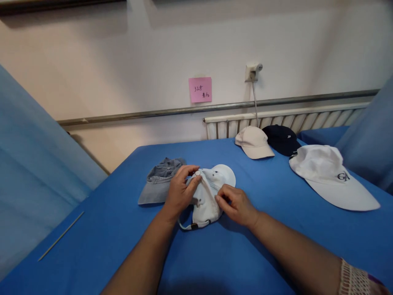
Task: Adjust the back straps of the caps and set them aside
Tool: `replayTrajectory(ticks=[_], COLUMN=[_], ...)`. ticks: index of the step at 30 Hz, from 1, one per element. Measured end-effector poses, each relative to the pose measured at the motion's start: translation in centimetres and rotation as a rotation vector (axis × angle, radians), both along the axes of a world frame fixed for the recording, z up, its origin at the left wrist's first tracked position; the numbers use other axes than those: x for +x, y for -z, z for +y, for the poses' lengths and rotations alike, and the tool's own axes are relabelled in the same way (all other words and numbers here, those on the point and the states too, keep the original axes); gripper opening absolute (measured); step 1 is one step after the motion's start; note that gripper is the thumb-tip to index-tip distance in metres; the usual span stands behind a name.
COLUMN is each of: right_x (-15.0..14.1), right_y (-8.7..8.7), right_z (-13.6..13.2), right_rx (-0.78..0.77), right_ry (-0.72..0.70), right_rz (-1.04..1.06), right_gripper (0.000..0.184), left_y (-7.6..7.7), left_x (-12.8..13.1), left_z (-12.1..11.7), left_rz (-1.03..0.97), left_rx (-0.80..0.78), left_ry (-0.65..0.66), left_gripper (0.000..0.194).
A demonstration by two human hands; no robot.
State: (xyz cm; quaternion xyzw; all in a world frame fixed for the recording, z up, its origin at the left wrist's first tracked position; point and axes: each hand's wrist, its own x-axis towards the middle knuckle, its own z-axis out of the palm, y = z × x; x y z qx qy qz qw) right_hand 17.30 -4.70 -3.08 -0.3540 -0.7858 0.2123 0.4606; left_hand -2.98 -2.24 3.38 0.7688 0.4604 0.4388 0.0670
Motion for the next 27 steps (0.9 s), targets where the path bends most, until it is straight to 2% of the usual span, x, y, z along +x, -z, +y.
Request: replayTrajectory(ticks=[5,10,13,19,23,27], right_x=[0.5,0.8,1.0,2.4,3.3,4.5], right_y=[1.5,3.1,3.7,4.1,4.1,3.4], right_z=[1.8,3.5,4.2,5.6,6.7,7.2], right_rx=[-0.165,-0.306,-0.333,-0.336,-0.343,-0.461], right_ry=[0.171,0.227,0.284,0.518,0.529,0.552], right_rz=[0.228,0.390,0.447,0.489,0.468,0.537], right_gripper=[0.020,0.021,0.019,0.024,0.027,0.028], left_y=[-0.4,-1.2,-1.5,-1.9,-2.5,-3.8], left_x=[-0.8,-1.0,-0.8,-0.7,-0.9,-0.1], left_z=[0.5,0.1,-0.4,-0.9,-1.2,-1.3], left_rz=[0.117,0.297,0.315,0.228,0.220,0.219], left_rx=[-0.037,0.002,0.015,0.083,0.090,0.134], left_ry=[-0.082,-0.169,-0.145,-0.097,-0.008,0.055], left_gripper=[0.026,0.021,0.021,0.020,0.017,0.016])
